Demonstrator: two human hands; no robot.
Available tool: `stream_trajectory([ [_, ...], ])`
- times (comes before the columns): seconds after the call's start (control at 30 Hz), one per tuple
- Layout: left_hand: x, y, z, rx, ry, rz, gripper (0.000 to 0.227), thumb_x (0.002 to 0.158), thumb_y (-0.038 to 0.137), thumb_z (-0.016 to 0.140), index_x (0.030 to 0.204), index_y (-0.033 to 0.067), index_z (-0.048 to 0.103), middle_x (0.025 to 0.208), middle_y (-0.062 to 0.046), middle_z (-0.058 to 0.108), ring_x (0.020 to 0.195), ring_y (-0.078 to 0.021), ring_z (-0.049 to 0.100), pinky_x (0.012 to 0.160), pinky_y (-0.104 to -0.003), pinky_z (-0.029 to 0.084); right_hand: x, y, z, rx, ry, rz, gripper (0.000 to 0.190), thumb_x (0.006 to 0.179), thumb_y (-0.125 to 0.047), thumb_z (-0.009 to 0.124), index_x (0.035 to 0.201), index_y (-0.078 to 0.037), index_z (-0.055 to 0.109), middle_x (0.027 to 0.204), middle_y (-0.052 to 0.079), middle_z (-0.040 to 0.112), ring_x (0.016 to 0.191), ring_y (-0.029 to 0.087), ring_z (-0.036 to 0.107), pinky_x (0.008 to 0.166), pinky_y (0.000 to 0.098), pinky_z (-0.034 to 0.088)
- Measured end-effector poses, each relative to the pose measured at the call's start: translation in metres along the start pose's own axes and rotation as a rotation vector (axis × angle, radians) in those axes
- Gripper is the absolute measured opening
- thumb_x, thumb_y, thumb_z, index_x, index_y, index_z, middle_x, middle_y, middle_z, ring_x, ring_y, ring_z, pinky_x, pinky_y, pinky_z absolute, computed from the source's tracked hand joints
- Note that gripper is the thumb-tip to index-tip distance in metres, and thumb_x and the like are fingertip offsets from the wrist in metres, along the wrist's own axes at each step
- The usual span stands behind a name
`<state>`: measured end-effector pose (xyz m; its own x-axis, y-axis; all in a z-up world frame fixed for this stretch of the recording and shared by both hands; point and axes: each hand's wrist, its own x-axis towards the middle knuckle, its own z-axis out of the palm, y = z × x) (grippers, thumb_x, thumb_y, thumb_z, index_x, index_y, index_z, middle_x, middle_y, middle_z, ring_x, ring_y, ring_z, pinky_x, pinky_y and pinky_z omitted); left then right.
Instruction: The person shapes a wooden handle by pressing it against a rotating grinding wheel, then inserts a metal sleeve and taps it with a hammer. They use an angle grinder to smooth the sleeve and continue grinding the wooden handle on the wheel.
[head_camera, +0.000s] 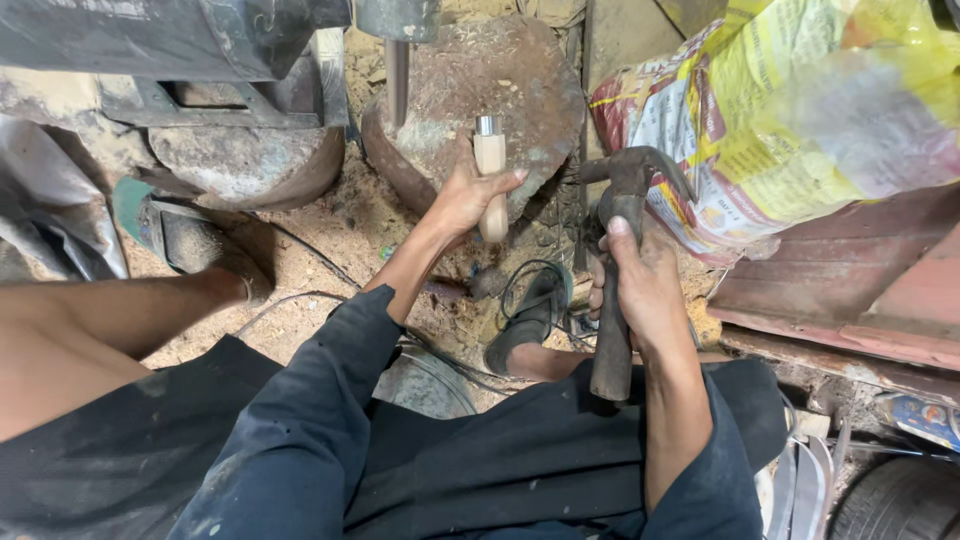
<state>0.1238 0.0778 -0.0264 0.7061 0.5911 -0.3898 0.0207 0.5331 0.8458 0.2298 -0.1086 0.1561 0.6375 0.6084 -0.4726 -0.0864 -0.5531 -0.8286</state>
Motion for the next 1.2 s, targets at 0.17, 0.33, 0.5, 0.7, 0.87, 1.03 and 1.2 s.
stream_trajectory([
  [0.17,-0.015,0.01,0.004,-0.07,-0.037,0.019,0.132,0.08,0.03,0.083,0.155,-0.0005,-0.022,0.149,-0.038,0.046,0.141,-0.039,0.05,0.119,-0.045,0.037,0.003,0.01,-0.005,-0.01,-0.024,0.0,0.038,0.102,-0.043,0.056,0.096,-0.005,0.057,0.064,0.003,0.057,0.046,0.012,0.055,0.041,0.0276,0.047],
  [0.33,-0.023,0.013,0.007,-0.16,-0.012,0.012,0.13,0.075,0.024,0.086,0.158,0.0053,-0.011,0.142,-0.034,0.051,0.135,-0.0375,0.054,0.114,-0.05,0.043,0.0,0.01,0.0,-0.015,-0.054,0.007,0.039,0.101,-0.045,0.056,0.093,-0.007,0.056,0.063,0.003,0.056,0.046,0.012,0.054,0.042,0.0277,0.048],
  [0.5,-0.031,0.01,0.001,-0.446,-0.098,0.08,0.084,0.084,0.018,0.082,0.153,0.0029,0.036,0.119,-0.021,0.068,0.116,-0.0323,0.067,0.104,-0.05,0.057,0.0,0.012,0.0,0.011,-0.065,-0.005,0.04,0.101,-0.046,0.057,0.092,-0.007,0.057,0.063,0.002,0.057,0.047,0.011,0.054,0.042,0.0266,0.048],
  [0.7,-0.041,0.012,-0.006,-0.489,-0.2,0.124,0.044,0.098,0.017,0.074,0.135,0.0021,0.055,0.116,-0.013,0.07,0.109,-0.0245,0.064,0.097,-0.043,0.058,0.002,0.015,0.001,0.005,-0.071,0.001,0.04,0.101,-0.046,0.057,0.093,-0.007,0.056,0.063,0.002,0.056,0.047,0.011,0.054,0.042,0.0264,0.047],
  [0.87,-0.026,0.016,0.005,-0.08,0.039,0.031,0.062,0.079,0.021,0.086,0.131,0.0056,0.056,0.111,-0.016,0.074,0.101,-0.0252,0.072,0.091,-0.04,0.064,-0.001,0.013,0.004,-0.009,-0.117,-0.054,0.038,0.101,-0.043,0.061,0.095,-0.005,0.055,0.065,0.002,0.057,0.049,0.012,0.055,0.044,0.0271,0.048],
  [1.03,0.024,0.007,0.003,0.266,0.145,0.124,0.076,0.071,0.023,0.089,0.139,0.0079,0.058,0.117,-0.01,0.073,0.104,-0.0194,0.073,0.095,-0.036,0.06,-0.003,-0.003,0.018,-0.11,-0.175,-0.142,0.038,0.101,-0.042,0.057,0.099,-0.004,0.055,0.064,0.002,0.056,0.048,0.012,0.057,0.045,0.0276,0.049],
  [1.2,0.06,-0.018,-0.008,0.161,0.111,0.23,0.07,0.066,0.004,0.086,0.131,0.0088,0.059,0.117,0.0,0.071,0.109,-0.0142,0.069,0.103,-0.032,0.055,-0.009,-0.04,0.023,-0.166,-0.138,-0.288,0.034,0.103,-0.039,0.053,0.113,-0.006,0.055,0.063,0.002,0.056,0.045,0.012,0.055,0.041,0.028,0.047],
])
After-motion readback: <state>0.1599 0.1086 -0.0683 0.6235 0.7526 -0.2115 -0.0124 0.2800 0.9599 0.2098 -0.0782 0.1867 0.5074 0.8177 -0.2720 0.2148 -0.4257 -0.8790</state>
